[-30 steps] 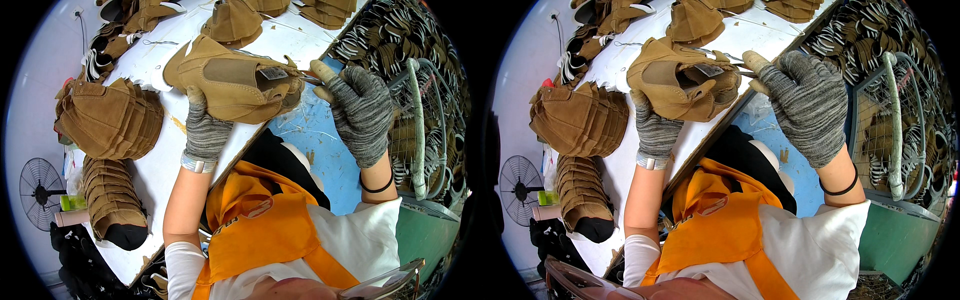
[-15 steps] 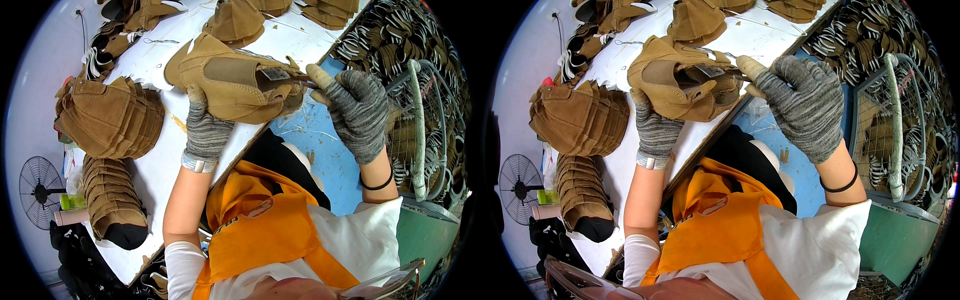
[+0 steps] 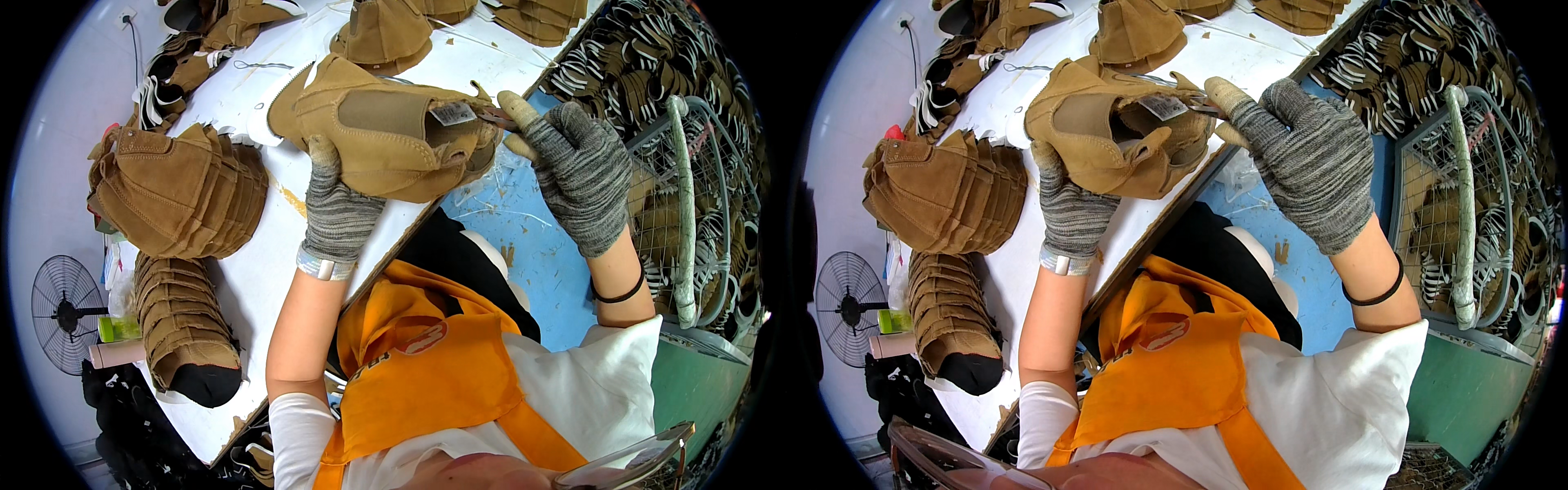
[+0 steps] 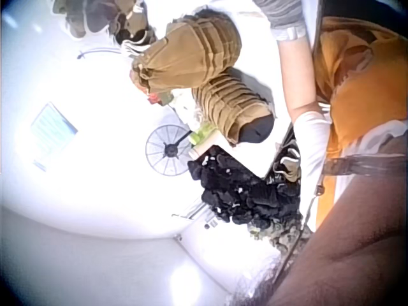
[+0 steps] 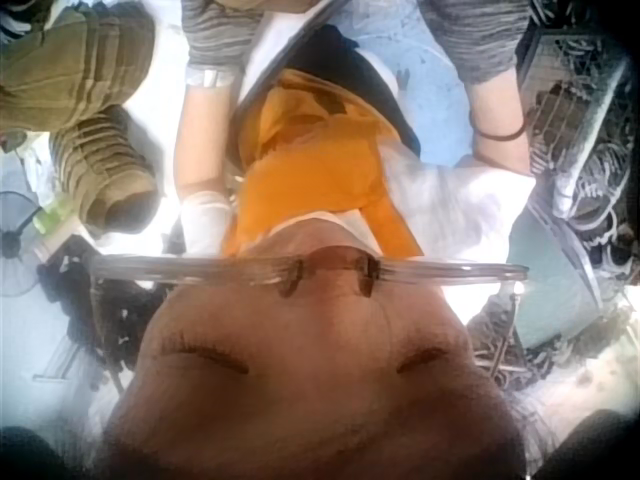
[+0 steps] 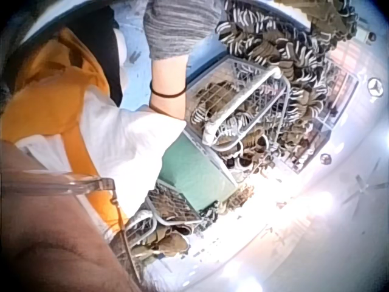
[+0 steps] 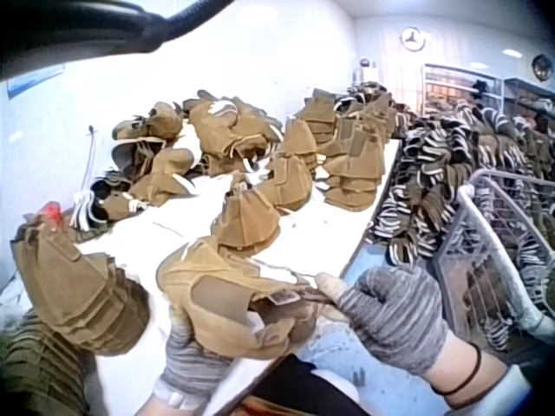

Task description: The person trims excess threads from brown shoe uppers using a pair of snips, then stacks the uppers and threads them onto a wire loop.

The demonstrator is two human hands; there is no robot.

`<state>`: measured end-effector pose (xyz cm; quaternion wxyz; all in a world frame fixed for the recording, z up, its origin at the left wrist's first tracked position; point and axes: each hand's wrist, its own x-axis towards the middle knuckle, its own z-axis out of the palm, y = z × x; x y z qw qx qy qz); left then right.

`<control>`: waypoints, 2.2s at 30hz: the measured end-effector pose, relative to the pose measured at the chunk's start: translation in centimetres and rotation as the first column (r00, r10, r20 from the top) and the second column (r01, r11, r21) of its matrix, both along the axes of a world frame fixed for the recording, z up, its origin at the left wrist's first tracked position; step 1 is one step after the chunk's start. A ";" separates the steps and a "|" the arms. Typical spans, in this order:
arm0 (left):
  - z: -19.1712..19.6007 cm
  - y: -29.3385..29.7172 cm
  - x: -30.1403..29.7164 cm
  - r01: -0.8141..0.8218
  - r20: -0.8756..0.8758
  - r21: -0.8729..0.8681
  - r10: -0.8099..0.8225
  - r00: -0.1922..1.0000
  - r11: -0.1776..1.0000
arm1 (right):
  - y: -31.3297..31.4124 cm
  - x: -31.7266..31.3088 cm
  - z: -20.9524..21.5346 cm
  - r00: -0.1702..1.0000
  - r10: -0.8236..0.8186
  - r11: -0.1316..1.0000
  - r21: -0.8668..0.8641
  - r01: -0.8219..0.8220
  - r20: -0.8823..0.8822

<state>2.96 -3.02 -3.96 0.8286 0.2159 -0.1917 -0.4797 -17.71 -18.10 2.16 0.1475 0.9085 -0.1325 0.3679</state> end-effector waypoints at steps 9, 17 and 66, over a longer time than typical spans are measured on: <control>-0.1 -0.1 0.3 0.032 -0.114 -0.078 -0.041 0.993 0.996 | 0.0 0.2 -0.2 0.965 0.163 0.925 0.309 -0.222 0.206; -0.5 -0.2 0.5 0.001 -0.043 -0.039 -0.002 0.999 0.999 | -0.3 0.5 -0.6 0.917 0.239 0.838 0.409 -0.361 0.319; 0.1 1.0 1.9 -0.501 0.984 0.047 0.044 0.170 0.864 | 4.2 8.9 -4.0 0.838 0.186 0.075 0.843 -0.533 0.513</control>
